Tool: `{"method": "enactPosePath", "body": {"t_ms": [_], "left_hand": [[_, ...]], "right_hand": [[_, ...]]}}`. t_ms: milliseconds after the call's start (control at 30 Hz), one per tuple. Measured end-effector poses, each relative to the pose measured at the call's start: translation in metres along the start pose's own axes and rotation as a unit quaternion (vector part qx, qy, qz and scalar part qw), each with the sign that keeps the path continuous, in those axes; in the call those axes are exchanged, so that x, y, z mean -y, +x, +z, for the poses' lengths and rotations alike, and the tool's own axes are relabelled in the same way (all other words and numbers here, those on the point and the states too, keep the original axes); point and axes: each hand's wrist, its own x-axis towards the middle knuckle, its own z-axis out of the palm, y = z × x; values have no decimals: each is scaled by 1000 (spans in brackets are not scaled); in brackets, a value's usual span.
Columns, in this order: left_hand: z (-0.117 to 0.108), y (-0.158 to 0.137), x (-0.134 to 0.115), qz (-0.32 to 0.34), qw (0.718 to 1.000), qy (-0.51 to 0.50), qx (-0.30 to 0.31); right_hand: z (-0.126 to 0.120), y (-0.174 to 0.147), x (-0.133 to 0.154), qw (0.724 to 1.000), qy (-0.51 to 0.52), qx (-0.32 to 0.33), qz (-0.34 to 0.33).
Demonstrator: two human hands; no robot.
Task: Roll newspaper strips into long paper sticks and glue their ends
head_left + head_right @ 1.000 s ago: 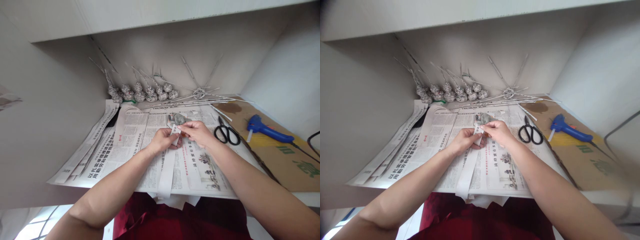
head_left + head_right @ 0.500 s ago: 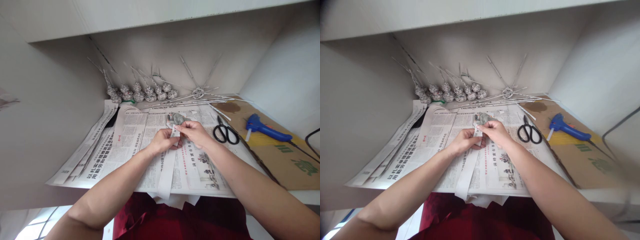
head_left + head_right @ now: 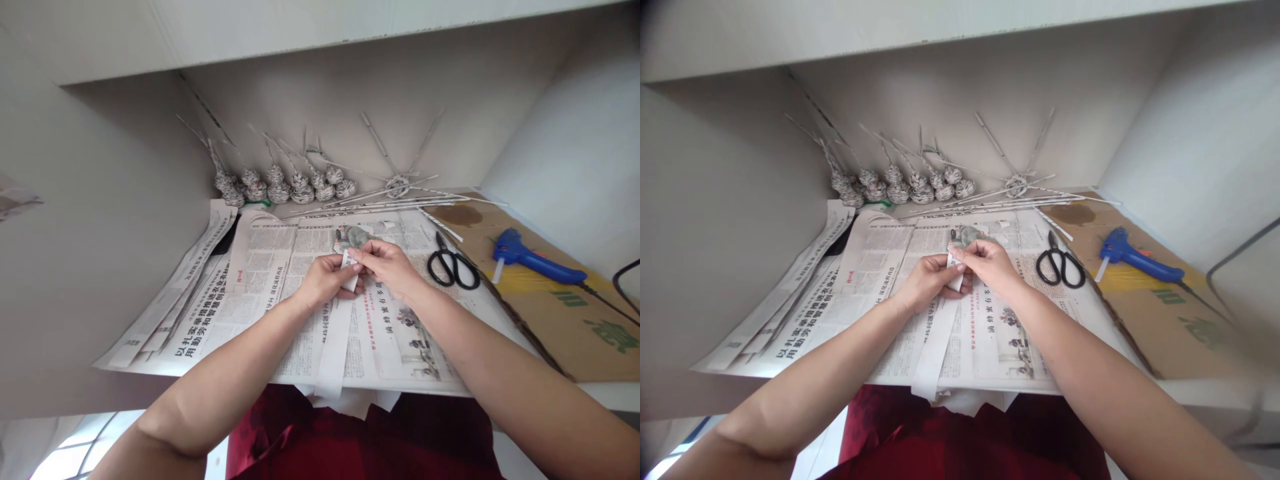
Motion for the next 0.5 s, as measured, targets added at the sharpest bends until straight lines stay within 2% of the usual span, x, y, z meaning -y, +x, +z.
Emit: {"method": "enactPosePath", "body": {"t_ms": [167, 367, 500], "left_hand": [[-1, 3, 3, -7, 1000, -11, -6], [0, 4, 5, -3, 1000, 1, 2], [-1, 4, 5, -3, 1000, 19, -2]], "right_hand": [[-6, 2, 0, 998, -29, 49, 28], [-3, 3, -3, 999, 1, -1, 39], [0, 2, -1, 998, 21, -6, 58]]}}
